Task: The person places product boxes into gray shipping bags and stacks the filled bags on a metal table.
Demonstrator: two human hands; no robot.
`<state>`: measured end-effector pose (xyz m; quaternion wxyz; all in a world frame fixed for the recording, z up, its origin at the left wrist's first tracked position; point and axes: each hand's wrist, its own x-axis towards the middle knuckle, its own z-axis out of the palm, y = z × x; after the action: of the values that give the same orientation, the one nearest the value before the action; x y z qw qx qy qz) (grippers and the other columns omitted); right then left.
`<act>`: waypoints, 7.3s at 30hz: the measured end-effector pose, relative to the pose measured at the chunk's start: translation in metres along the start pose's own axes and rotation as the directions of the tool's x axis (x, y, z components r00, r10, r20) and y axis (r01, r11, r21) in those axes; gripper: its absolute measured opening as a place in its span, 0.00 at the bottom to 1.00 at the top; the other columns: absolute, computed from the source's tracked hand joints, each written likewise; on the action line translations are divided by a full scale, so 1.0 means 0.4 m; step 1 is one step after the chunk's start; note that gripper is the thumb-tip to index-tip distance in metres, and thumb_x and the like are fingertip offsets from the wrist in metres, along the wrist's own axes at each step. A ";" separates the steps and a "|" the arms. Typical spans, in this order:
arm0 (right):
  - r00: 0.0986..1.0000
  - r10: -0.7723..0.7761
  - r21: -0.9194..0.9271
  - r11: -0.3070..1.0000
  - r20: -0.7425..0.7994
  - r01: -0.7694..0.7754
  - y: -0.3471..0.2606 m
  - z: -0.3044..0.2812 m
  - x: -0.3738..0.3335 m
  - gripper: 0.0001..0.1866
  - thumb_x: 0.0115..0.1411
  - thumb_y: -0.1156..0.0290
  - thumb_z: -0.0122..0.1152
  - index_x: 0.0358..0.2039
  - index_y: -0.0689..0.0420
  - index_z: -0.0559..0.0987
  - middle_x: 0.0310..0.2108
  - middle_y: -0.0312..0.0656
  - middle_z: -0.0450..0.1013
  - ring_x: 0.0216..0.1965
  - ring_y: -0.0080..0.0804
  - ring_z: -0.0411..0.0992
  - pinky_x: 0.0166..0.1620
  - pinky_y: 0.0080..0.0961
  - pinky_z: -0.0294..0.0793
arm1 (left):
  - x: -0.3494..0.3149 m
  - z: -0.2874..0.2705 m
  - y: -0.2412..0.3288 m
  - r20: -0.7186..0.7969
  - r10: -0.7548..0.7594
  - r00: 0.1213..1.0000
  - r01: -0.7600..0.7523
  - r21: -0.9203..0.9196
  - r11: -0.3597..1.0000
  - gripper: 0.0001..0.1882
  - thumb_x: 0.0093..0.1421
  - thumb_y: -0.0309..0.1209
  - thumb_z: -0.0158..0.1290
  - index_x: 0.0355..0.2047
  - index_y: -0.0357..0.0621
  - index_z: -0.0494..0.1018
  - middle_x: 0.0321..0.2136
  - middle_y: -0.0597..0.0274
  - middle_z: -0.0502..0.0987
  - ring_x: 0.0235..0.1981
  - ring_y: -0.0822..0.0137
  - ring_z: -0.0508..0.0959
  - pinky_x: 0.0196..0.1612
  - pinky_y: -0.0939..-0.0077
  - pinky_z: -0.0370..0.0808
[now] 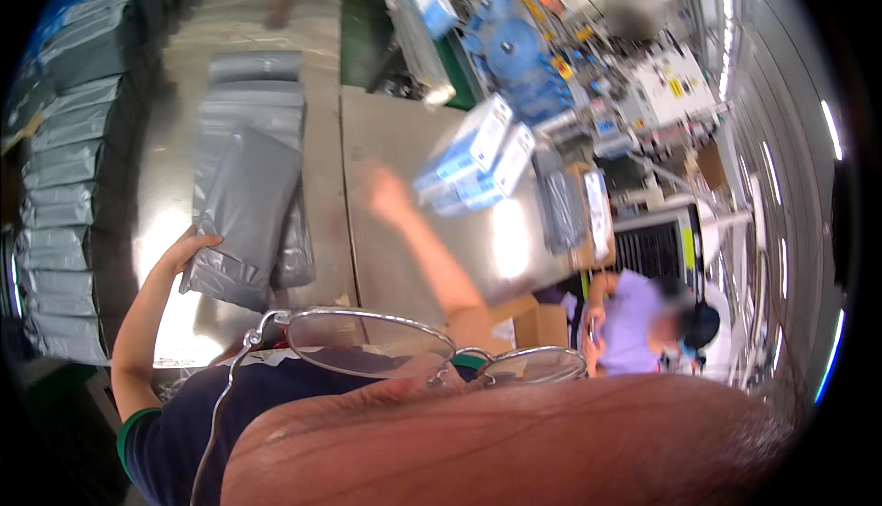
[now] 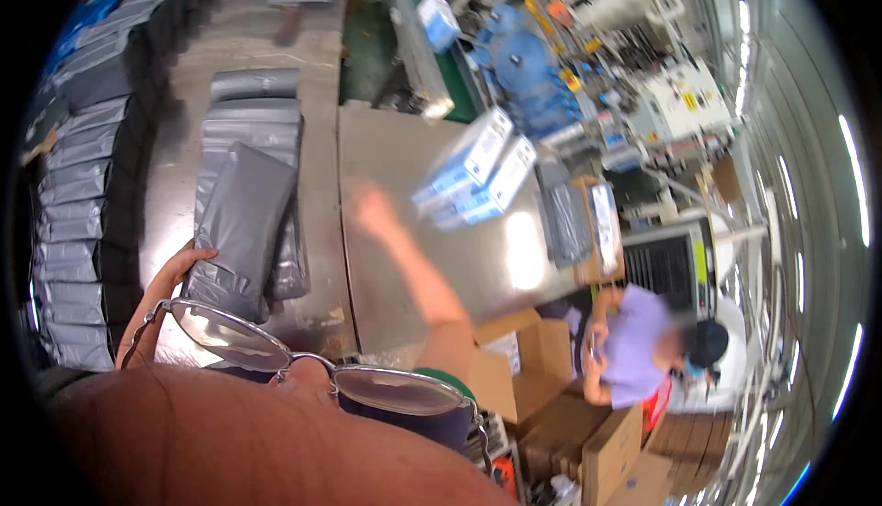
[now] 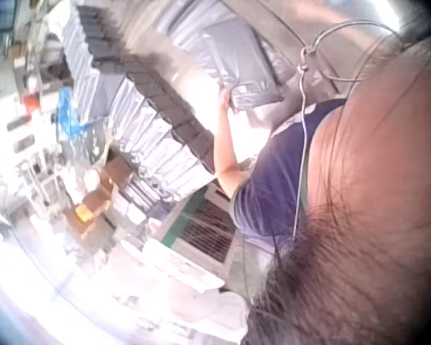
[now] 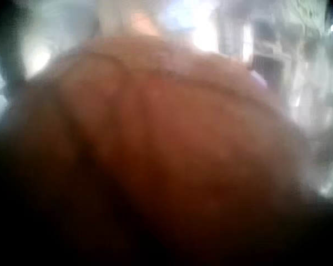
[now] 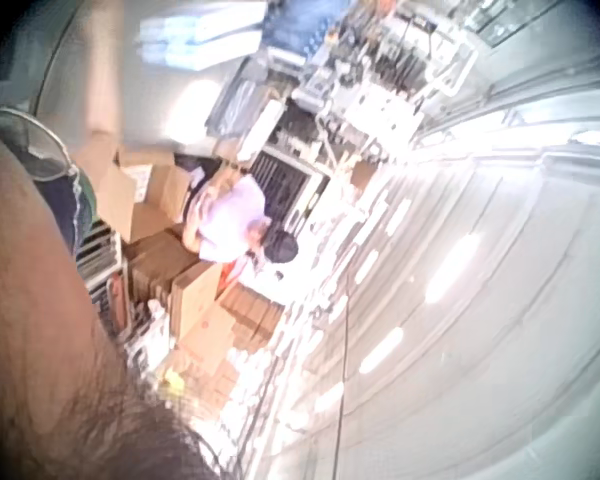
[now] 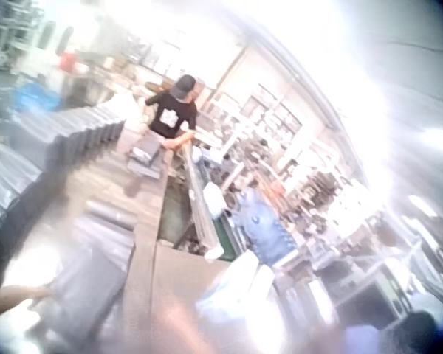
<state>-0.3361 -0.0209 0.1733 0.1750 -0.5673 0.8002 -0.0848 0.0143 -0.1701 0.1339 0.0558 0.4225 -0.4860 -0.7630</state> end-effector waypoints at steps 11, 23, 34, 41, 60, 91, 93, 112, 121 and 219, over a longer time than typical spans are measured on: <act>0.552 0.793 0.038 0.579 -0.257 -0.814 0.745 -0.106 0.166 0.56 0.30 0.52 0.61 0.54 0.52 0.36 0.48 0.58 0.51 0.47 0.46 0.56 0.49 0.34 0.55 | 0.174 0.132 0.138 -0.298 0.226 0.927 0.120 0.810 0.574 0.48 0.24 0.53 0.58 0.41 0.33 0.57 0.39 0.46 0.63 0.41 0.54 0.64 0.42 0.64 0.63; 0.935 0.352 -0.294 0.890 -0.042 -0.349 0.176 -0.069 -0.193 0.58 0.24 0.70 0.66 0.54 0.50 0.38 0.48 0.49 0.52 0.51 0.42 0.50 0.51 0.48 0.45 | -0.059 -0.356 0.716 0.102 0.541 0.835 -0.039 0.991 -0.127 0.45 0.19 0.26 0.61 0.44 0.43 0.55 0.42 0.55 0.60 0.45 0.53 0.60 0.45 0.66 0.61; 0.955 -0.266 -0.633 0.764 -0.129 0.127 -0.002 -0.160 -0.178 0.28 0.33 0.80 0.53 0.41 0.54 0.64 0.35 0.43 0.60 0.42 0.37 0.58 0.53 0.51 0.37 | 0.162 -0.840 0.621 0.025 0.894 0.448 0.482 0.835 -0.265 0.28 0.42 0.20 0.43 0.46 0.53 0.55 0.42 0.63 0.61 0.46 0.60 0.60 0.42 0.61 0.64; 0.673 -0.662 -0.507 0.726 -0.330 0.466 -0.133 -0.076 -0.220 0.19 0.40 0.75 0.55 0.35 0.47 0.66 0.33 0.38 0.62 0.38 0.35 0.63 0.49 0.57 0.42 | 0.029 -0.301 0.306 0.333 0.840 0.427 -0.137 0.943 -0.304 0.14 0.40 0.25 0.43 0.32 0.44 0.65 0.29 0.56 0.66 0.33 0.61 0.66 0.34 0.68 0.65; 0.947 -0.258 0.017 0.966 0.190 0.260 -0.271 0.253 -0.050 0.17 0.48 0.59 0.49 0.33 0.60 0.66 0.21 0.46 0.69 0.28 0.44 0.68 0.30 0.36 0.65 | 0.196 0.047 -0.058 0.242 0.356 0.903 -0.226 0.970 -0.086 0.10 0.48 0.35 0.42 0.28 0.44 0.68 0.24 0.55 0.72 0.30 0.61 0.73 0.29 0.70 0.69; 0.947 0.072 0.448 0.868 0.314 -0.215 -0.189 0.441 -0.393 0.14 0.41 0.65 0.54 0.29 0.58 0.73 0.27 0.48 0.70 0.32 0.44 0.68 0.37 0.32 0.65 | -0.168 0.040 -0.313 0.201 0.641 0.741 -0.553 0.724 0.412 0.10 0.45 0.33 0.48 0.17 0.39 0.66 0.16 0.49 0.66 0.21 0.48 0.66 0.25 0.62 0.64; 0.929 0.004 0.087 0.995 0.371 -0.039 -0.193 0.429 -0.426 0.13 0.38 0.64 0.57 0.26 0.56 0.74 0.24 0.47 0.70 0.29 0.43 0.68 0.34 0.31 0.66 | -0.184 0.064 -0.367 0.016 0.389 0.921 -0.287 0.704 0.650 0.10 0.46 0.32 0.49 0.16 0.37 0.65 0.13 0.52 0.66 0.17 0.56 0.66 0.22 0.68 0.63; 0.975 0.216 0.702 0.702 -0.052 -0.118 -0.227 0.553 -0.586 0.08 0.47 0.69 0.55 0.20 0.60 0.70 0.14 0.37 0.63 0.17 0.24 0.61 0.23 0.19 0.61 | -0.221 0.042 -0.473 0.068 0.316 0.946 -0.323 0.228 0.919 0.07 0.50 0.25 0.43 0.29 0.36 0.68 0.23 0.61 0.71 0.21 0.71 0.67 0.29 0.81 0.66; 0.816 -0.575 -0.391 0.739 0.059 0.549 -0.162 0.320 -0.383 0.29 0.38 0.73 0.51 0.47 0.49 0.62 0.24 0.37 0.62 0.22 0.31 0.64 0.28 0.23 0.64 | -0.177 0.029 -0.223 0.776 0.515 0.366 -0.488 0.631 -0.604 0.18 0.41 0.26 0.45 0.37 0.46 0.66 0.38 0.60 0.67 0.45 0.63 0.64 0.51 0.60 0.54; 0.870 -0.154 -0.178 0.948 0.468 0.263 -0.217 0.381 -0.435 0.10 0.42 0.65 0.55 0.19 0.59 0.72 0.18 0.48 0.68 0.23 0.40 0.69 0.26 0.31 0.65 | -0.162 0.038 -0.384 -0.022 0.402 0.915 -0.309 0.603 0.736 0.10 0.45 0.31 0.49 0.14 0.36 0.66 0.11 0.59 0.67 0.13 0.66 0.67 0.18 0.72 0.63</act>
<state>-0.1512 0.1220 0.0936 0.2758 -0.6718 0.6759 0.1252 0.0950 -0.0475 0.0537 0.1038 0.3742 -0.7638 -0.5156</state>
